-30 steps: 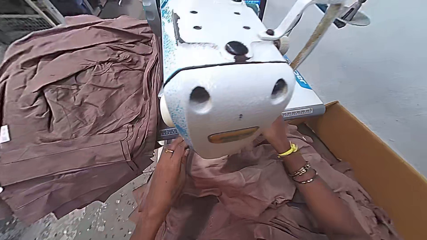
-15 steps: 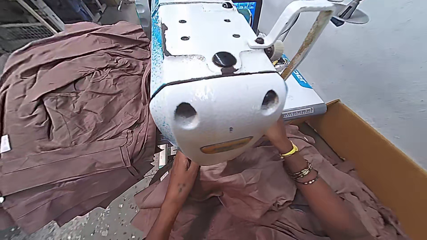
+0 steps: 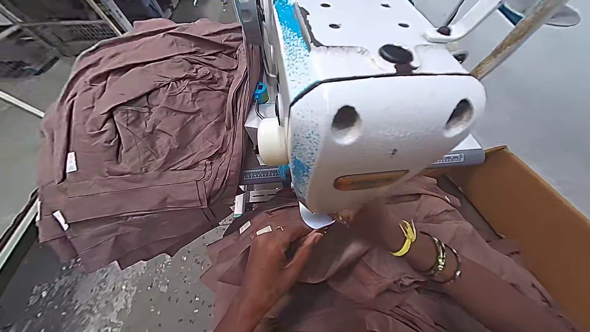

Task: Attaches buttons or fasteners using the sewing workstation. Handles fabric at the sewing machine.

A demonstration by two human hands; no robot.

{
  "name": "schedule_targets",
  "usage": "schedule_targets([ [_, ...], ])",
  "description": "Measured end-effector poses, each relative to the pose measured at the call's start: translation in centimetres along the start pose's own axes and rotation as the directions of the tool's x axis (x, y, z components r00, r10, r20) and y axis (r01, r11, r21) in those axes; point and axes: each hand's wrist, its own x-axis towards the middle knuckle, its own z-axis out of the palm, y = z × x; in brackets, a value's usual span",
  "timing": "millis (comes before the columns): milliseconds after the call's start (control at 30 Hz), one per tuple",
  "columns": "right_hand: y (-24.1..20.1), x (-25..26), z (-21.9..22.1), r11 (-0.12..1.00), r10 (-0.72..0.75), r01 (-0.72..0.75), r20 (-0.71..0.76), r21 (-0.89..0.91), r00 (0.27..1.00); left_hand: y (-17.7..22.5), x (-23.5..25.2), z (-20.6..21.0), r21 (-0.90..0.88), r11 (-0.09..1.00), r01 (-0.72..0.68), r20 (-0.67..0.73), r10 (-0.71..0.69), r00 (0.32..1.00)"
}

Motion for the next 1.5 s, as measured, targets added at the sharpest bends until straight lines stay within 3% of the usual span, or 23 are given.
schedule_targets([
  [67, -0.1, -1.2, 0.1, 0.944, 0.130, -0.147, 0.074, 0.296, 0.989, 0.4, -0.3, -1.0, -0.058, 0.998, -0.005, -0.041, 0.003, 0.999],
  [133, -0.3, -2.5, -0.2, 0.789, 0.196, -0.295, 0.234, 0.539, 0.952, -0.3, -0.3, -2.9, -0.002, 0.998, 0.061, -0.119, -0.061, 0.991],
  [233, 0.1, -3.0, -0.2, 0.780, 0.401, -0.474, 0.256, 0.409, 0.880, -3.9, -0.4, -6.1, 0.172, 0.957, 0.234, -0.222, -0.194, 0.956],
  [333, 0.5, -1.4, 0.7, 0.700, 0.556, -0.641, 0.323, 0.316, 0.766, -6.4, -0.9, -7.0, 0.256, 0.915, 0.310, -0.254, -0.246, 0.935],
  [400, 0.3, -0.1, 0.5, 0.620, 0.601, -0.727, 0.416, 0.296, 0.682, -6.8, -1.3, -7.3, 0.249, 0.914, 0.322, -0.259, -0.257, 0.931],
  [467, 0.4, 0.4, 0.1, 0.593, 0.590, -0.751, 0.479, 0.289, 0.650, -6.9, -1.5, -7.1, 0.246, 0.911, 0.330, -0.267, -0.263, 0.927],
  [633, 1.6, -0.8, -0.6, 0.597, 0.553, -0.695, 0.422, 0.400, 0.718, -6.7, -0.3, -6.5, 0.285, 0.903, 0.321, -0.272, -0.245, 0.930],
  [767, 3.1, -2.7, -0.6, 0.619, 0.597, -0.696, 0.358, 0.364, 0.718, -5.7, 1.6, -6.3, 0.329, 0.913, 0.239, -0.252, -0.159, 0.955],
  [933, 5.9, -5.3, -1.8, 0.734, 0.642, -0.672, 0.222, 0.098, 0.734, -6.4, 1.6, -5.3, 0.484, 0.851, 0.203, -0.204, -0.116, 0.972],
  [1033, 10.2, -7.2, -3.0, 0.644, 0.765, -0.747, 0.164, -0.165, 0.623, -6.6, 1.3, -3.6, 0.571, 0.809, 0.140, -0.168, -0.052, 0.984],
  [1067, 10.7, -7.4, -2.9, 0.639, 0.767, -0.740, 0.102, -0.209, 0.634, -6.3, 1.5, -3.1, 0.540, 0.835, 0.111, -0.119, -0.055, 0.991],
  [1133, 10.4, -6.6, -2.0, 0.717, 0.679, -0.662, 0.002, -0.219, 0.734, -5.2, 2.1, -1.8, 0.364, 0.924, 0.116, -0.013, -0.119, 0.993],
  [1200, 9.7, -5.0, -0.6, 0.787, 0.590, -0.576, -0.003, -0.220, 0.807, -4.0, 2.7, -0.4, 0.136, 0.964, 0.228, 0.052, -0.237, 0.970],
  [1333, 10.4, -3.7, 1.9, 0.789, 0.593, -0.554, 0.096, -0.267, 0.799, -3.0, 3.6, 0.9, -0.001, 0.894, 0.447, 0.085, -0.446, 0.891],
  [1500, 10.9, -4.7, 2.0, 0.809, 0.570, -0.577, -0.092, -0.111, 0.817, -2.7, 3.1, 1.7, -0.068, 0.875, 0.480, -0.014, -0.482, 0.876],
])
